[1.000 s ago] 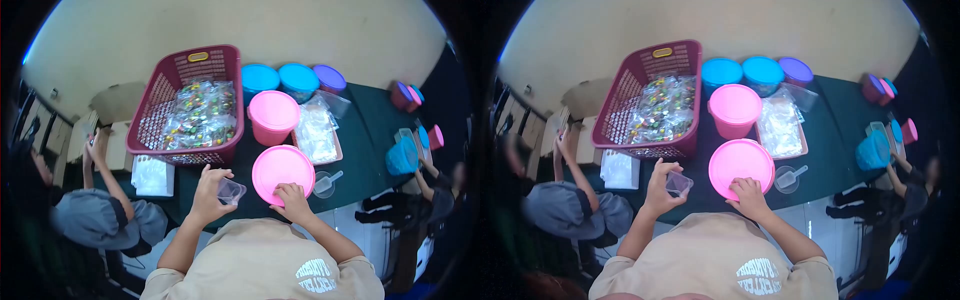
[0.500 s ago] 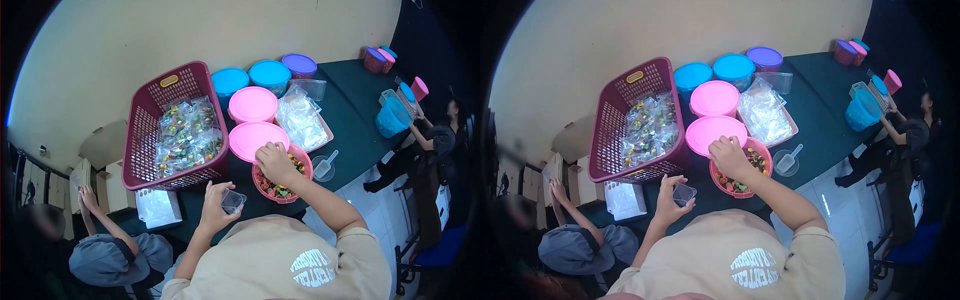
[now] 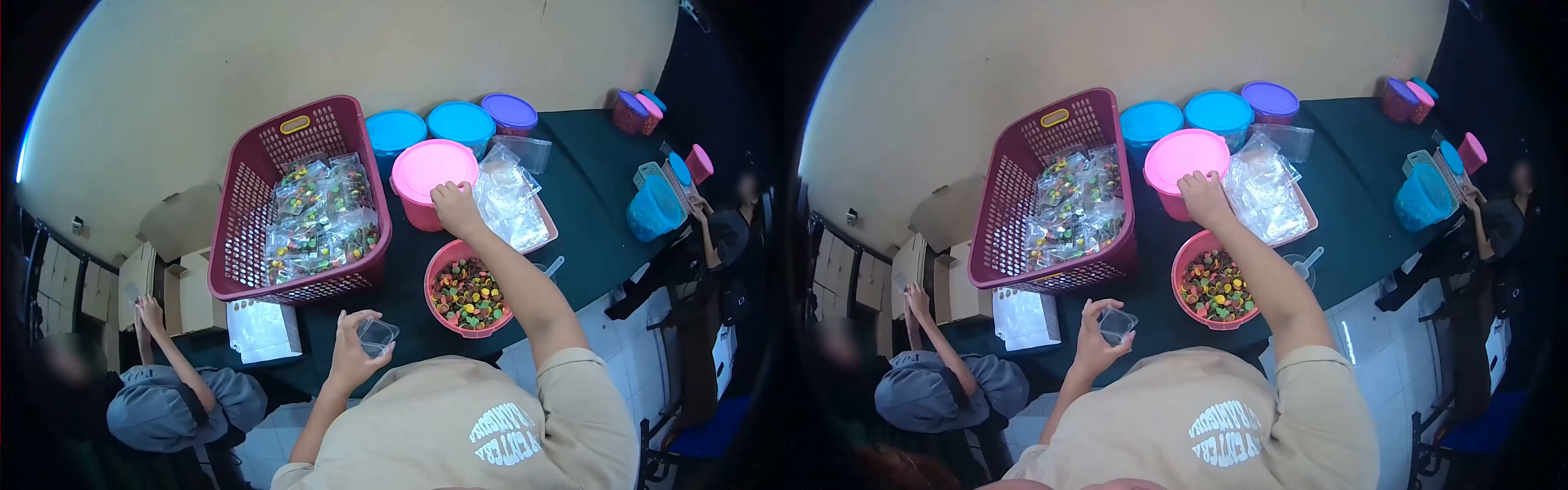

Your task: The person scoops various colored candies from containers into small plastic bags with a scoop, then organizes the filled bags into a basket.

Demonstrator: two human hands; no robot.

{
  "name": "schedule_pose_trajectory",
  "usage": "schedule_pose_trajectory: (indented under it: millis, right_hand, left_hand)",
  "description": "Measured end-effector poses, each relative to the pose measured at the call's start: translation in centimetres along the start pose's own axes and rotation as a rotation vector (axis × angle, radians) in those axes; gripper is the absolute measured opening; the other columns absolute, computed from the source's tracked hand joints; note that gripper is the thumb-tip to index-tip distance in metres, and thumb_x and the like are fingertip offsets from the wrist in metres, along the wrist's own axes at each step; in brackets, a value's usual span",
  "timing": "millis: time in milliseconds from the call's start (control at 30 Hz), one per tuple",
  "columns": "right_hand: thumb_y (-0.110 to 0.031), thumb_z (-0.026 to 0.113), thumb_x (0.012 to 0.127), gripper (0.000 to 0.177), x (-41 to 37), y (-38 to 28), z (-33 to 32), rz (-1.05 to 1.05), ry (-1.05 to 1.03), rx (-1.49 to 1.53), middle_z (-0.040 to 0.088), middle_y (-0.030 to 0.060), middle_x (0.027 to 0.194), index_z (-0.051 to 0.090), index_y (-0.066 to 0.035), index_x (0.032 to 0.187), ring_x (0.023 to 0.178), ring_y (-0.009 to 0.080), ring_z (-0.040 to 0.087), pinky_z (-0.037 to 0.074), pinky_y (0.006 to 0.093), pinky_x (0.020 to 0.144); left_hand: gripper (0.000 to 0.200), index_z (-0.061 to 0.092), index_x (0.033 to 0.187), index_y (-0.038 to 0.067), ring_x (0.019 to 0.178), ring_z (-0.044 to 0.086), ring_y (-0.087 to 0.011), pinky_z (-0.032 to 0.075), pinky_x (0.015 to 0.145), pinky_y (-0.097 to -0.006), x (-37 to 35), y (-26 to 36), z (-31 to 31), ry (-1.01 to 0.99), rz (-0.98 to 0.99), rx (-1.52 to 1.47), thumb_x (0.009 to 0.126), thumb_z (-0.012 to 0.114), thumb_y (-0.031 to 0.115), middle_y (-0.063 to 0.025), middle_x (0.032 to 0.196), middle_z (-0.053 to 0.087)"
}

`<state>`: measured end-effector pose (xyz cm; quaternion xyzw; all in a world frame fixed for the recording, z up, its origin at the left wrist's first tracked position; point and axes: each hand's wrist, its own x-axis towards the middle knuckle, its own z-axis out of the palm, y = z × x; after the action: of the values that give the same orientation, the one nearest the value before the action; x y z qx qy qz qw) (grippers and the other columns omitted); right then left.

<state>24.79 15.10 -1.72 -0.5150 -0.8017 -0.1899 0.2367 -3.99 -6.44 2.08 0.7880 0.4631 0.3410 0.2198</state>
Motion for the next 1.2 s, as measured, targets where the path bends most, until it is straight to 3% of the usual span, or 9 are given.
schedule_pose_trajectory:
  millis: [133,267,333,400,533,633,833,1100,1200]
  right_hand:
    - [-0.024,0.065,0.080,0.025,0.0,1.1,1.1,-0.056,-0.096,0.021,0.060,0.0029,0.095,0.059,-0.012,0.101,0.097,0.0208,0.056,0.038,0.0475,0.088]
    - [-0.034,0.070,0.077,0.042,-2.6,3.3,-2.4,0.311,0.035,0.360,0.061,0.0083,0.107,0.058,-0.009,0.109,0.106,0.0278,0.054,0.035,0.0485,0.094]
    - [-0.022,0.069,0.078,0.037,-7.1,5.9,-5.4,0.391,0.125,0.341,0.059,0.0122,0.110,0.057,-0.008,0.110,0.107,0.0324,0.052,0.037,0.0443,0.093]
    - [-0.011,0.068,0.076,0.039,-12.4,8.5,-7.6,0.589,0.110,0.252,0.057,0.0143,0.116,0.056,-0.003,0.112,0.108,0.0356,0.051,0.039,0.0442,0.093]
    - [-0.034,0.067,0.083,0.057,-21.7,11.7,-6.9,0.930,-0.405,0.113,0.048,0.0147,0.129,0.044,-0.005,0.127,0.119,0.0355,0.045,0.040,0.0475,0.093]
    - [-0.036,0.070,0.080,0.053,-24.6,13.9,-5.5,1.049,-0.659,0.447,0.056,0.0107,0.117,0.050,-0.007,0.120,0.115,0.0311,0.048,0.042,0.0480,0.088]
    - [-0.036,0.072,0.077,0.042,-23.9,14.3,-7.2,0.482,-0.641,0.082,0.057,0.0077,0.105,0.059,-0.009,0.107,0.102,0.0255,0.050,0.039,0.0446,0.084]
    - [-0.039,0.072,0.076,0.040,-23.9,17.8,-5.8,0.129,-0.576,0.056,0.059,0.0060,0.108,0.060,-0.010,0.100,0.105,0.0231,0.052,0.036,0.0437,0.084]
    - [-0.037,0.071,0.079,0.035,-21.9,17.8,-6.4,0.249,-0.952,0.186,0.063,0.0118,0.093,0.057,-0.006,0.089,0.092,0.0287,0.058,0.041,0.0436,0.077]
  left_hand:
    - [0.067,0.033,0.121,0.012,0.097,0.059,-0.0271,0.017,0.112,-0.0546,0.9,1.4,1.3,-0.038,-0.029,0.020,0.068,0.075,0.015,-0.0077,0.113,0.056]
    - [0.064,0.037,0.120,0.012,0.100,0.060,-0.0277,0.017,0.111,-0.0554,0.9,1.8,2.6,-0.020,-0.090,-0.034,0.068,0.074,0.013,-0.0088,0.115,0.058]
    - [0.065,0.039,0.122,0.012,0.110,0.056,-0.0330,0.018,0.109,-0.0610,0.2,1.1,3.3,0.008,-0.116,-0.089,0.068,0.075,0.015,-0.0100,0.121,0.057]
    - [0.064,0.037,0.124,0.010,0.110,0.055,-0.0318,0.032,0.104,-0.0508,-0.3,1.0,4.1,0.075,-0.199,-0.158,0.070,0.072,0.010,-0.0124,0.125,0.055]
    - [0.056,0.034,0.129,0.006,0.112,0.053,-0.0254,0.040,0.099,-0.0384,-0.6,0.7,7.3,0.229,-0.425,-0.578,0.083,0.063,0.016,-0.0184,0.131,0.049]
    - [0.052,0.034,0.129,0.004,0.107,0.056,-0.0223,0.042,0.096,-0.0349,0.9,1.0,10.2,0.253,-0.654,-0.688,0.087,0.060,0.021,-0.0182,0.125,0.053]
    - [0.047,0.039,0.126,0.003,0.105,0.056,-0.0187,0.043,0.094,-0.0324,4.2,3.5,12.7,0.261,-0.831,-0.625,0.088,0.059,0.021,-0.0126,0.114,0.058]
    - [0.040,0.042,0.124,0.005,0.105,0.057,-0.0190,0.045,0.092,-0.0335,3.3,5.7,14.1,0.501,-0.801,-0.740,0.088,0.055,0.016,-0.0123,0.116,0.057]
    - [0.043,0.041,0.125,0.005,0.106,0.057,-0.0189,0.044,0.094,-0.0336,3.0,6.6,14.3,0.520,-0.781,-0.755,0.086,0.057,0.016,-0.0125,0.117,0.057]
